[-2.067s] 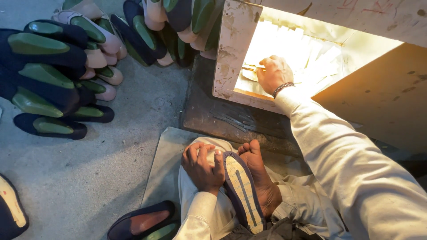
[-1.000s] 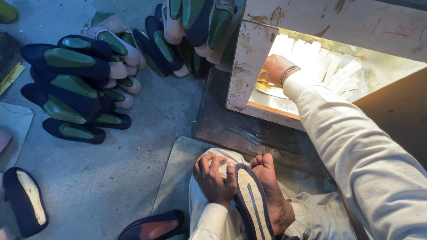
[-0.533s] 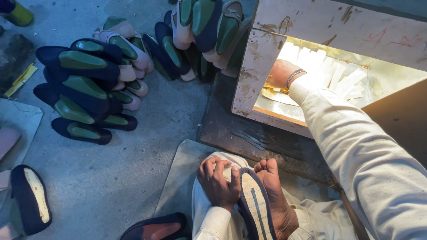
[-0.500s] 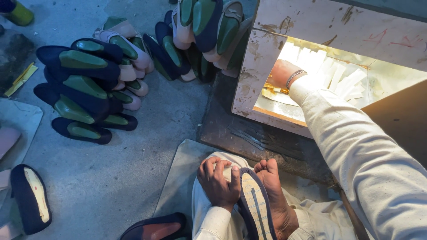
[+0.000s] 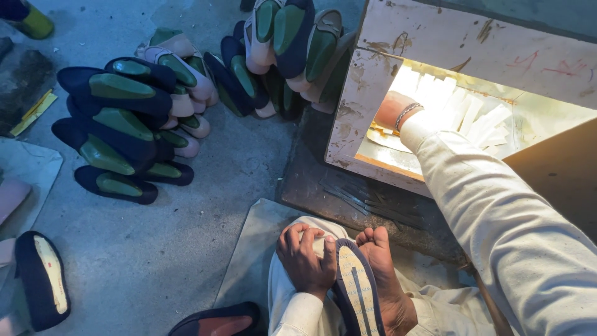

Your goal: The person inserts insoles into slipper uppers, presses them into place, and uses a hammer to tap the edges. They handle multiple slippers one at a time, retrieving insoles from a nearby box and placing finished units aside.

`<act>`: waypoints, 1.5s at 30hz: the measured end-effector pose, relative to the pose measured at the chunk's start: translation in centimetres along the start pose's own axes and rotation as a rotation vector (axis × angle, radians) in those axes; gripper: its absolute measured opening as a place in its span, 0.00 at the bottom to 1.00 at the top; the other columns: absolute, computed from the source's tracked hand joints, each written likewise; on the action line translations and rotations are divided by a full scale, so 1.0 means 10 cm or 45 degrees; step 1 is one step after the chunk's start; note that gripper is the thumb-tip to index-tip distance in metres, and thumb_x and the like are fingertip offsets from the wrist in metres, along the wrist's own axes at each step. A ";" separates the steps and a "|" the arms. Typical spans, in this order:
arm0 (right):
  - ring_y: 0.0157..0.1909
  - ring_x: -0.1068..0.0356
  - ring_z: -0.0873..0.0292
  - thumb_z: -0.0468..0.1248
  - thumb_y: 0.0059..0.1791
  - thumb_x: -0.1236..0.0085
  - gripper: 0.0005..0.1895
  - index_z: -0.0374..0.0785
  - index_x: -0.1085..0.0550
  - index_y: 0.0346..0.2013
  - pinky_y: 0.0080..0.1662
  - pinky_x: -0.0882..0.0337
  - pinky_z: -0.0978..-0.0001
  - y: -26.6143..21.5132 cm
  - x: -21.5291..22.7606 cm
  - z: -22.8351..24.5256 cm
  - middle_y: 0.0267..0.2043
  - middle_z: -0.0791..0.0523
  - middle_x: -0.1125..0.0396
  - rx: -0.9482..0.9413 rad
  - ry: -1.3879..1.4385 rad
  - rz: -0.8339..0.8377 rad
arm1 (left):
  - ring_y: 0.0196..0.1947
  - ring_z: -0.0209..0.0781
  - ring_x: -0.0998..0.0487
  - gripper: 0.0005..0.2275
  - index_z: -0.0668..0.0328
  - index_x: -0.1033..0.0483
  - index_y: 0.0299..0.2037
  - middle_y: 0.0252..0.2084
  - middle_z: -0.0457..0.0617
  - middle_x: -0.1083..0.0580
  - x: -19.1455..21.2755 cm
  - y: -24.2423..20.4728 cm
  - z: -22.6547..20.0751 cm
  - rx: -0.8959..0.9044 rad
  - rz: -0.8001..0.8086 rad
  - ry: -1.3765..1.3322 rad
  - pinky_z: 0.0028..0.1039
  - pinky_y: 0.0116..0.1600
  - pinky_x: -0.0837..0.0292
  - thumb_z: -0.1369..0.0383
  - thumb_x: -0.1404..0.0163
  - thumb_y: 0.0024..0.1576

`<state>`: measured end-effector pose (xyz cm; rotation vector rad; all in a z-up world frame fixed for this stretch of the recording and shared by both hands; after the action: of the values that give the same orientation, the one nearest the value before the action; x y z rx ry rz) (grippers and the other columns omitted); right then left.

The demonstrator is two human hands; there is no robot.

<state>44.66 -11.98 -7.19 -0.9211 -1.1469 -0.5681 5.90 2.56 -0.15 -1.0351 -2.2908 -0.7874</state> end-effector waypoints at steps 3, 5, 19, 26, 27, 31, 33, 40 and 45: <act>0.40 0.27 0.48 0.43 0.61 0.59 0.15 0.39 0.25 0.47 0.40 0.26 0.60 -0.17 0.22 0.17 0.45 0.47 0.27 -0.026 0.099 -0.001 | 0.47 0.53 0.28 0.27 0.52 0.21 0.27 0.40 0.50 0.27 0.00 0.02 -0.02 -0.016 -0.004 -0.009 0.47 0.52 0.36 0.43 0.67 0.59; 0.37 0.28 0.48 0.45 0.61 0.56 0.14 0.40 0.27 0.45 0.38 0.27 0.62 -0.28 0.31 0.25 0.43 0.47 0.28 -0.059 0.221 0.005 | 0.47 0.53 0.28 0.27 0.52 0.21 0.27 0.40 0.49 0.27 0.01 0.03 -0.03 -0.011 -0.001 -0.011 0.46 0.52 0.36 0.43 0.67 0.59; 0.43 0.26 0.46 0.42 0.58 0.63 0.19 0.38 0.23 0.47 0.43 0.25 0.56 -0.02 0.01 -0.09 0.46 0.47 0.28 -0.044 -0.016 -0.242 | 0.47 0.53 0.28 0.24 0.52 0.21 0.27 0.40 0.50 0.27 0.00 0.03 -0.02 -0.016 0.000 -0.003 0.46 0.52 0.36 0.46 0.64 0.58; 0.35 0.27 0.48 0.30 0.57 0.62 0.15 0.33 0.23 0.42 0.34 0.23 0.61 -0.20 0.06 -0.20 0.36 0.45 0.29 -0.156 -0.130 -0.549 | 0.46 0.54 0.28 0.23 0.53 0.21 0.26 0.40 0.50 0.27 0.03 0.03 -0.04 -0.027 -0.004 0.006 0.46 0.52 0.37 0.47 0.63 0.58; 0.30 0.30 0.50 0.27 0.54 0.59 0.13 0.34 0.23 0.38 0.29 0.28 0.63 -0.42 0.30 -0.18 0.32 0.48 0.30 -0.185 -0.110 -0.842 | 0.46 0.54 0.28 0.22 0.53 0.21 0.26 0.39 0.50 0.27 0.03 0.03 -0.05 -0.034 -0.019 -0.007 0.46 0.52 0.37 0.47 0.62 0.57; 0.30 0.33 0.45 0.27 0.52 0.49 0.10 0.38 0.19 0.36 0.25 0.34 0.54 -1.04 0.63 -0.10 0.30 0.51 0.34 -0.065 -0.089 -1.354 | 0.45 0.55 0.28 0.21 0.52 0.20 0.25 0.38 0.50 0.27 0.04 0.04 -0.06 -0.046 -0.028 -0.008 0.46 0.52 0.37 0.48 0.60 0.55; 0.37 0.30 0.43 0.27 0.49 0.52 0.13 0.36 0.18 0.39 0.36 0.31 0.52 -1.18 0.65 -0.14 0.35 0.49 0.29 -0.143 0.081 -1.413 | 0.45 0.55 0.28 0.19 0.53 0.21 0.26 0.39 0.50 0.27 0.03 0.04 -0.05 -0.072 -0.030 -0.010 0.46 0.52 0.37 0.49 0.58 0.55; 0.28 0.22 0.58 0.25 0.47 0.49 0.15 0.34 0.19 0.44 0.23 0.20 0.72 -2.52 0.34 0.35 0.35 0.45 0.24 -0.535 1.403 -1.375 | 0.47 0.51 0.26 0.10 0.42 0.25 0.25 0.37 0.41 0.30 -0.11 -0.05 0.18 -0.136 -0.134 0.005 0.45 0.56 0.34 0.52 0.51 0.52; 0.35 0.24 0.55 0.20 0.49 0.50 0.18 0.27 0.24 0.53 0.33 0.20 0.65 -3.71 -0.04 0.88 0.41 0.43 0.27 -0.496 1.674 -1.059 | 0.44 0.47 0.24 0.10 0.46 0.25 0.26 0.34 0.41 0.28 -0.09 -0.03 0.26 -0.143 -0.066 -0.149 0.40 0.60 0.36 0.58 0.52 0.57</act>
<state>10.76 -24.12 5.41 -0.1566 -0.1221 -1.7766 5.71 3.74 -2.65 -1.1020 -2.4037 -0.9071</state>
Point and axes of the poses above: each hand's wrist, its own y-axis towards the middle knuckle, its own x-axis out of the back of the hand, z = x × y, the point moved 7 cm from there along y, towards the middle knuckle
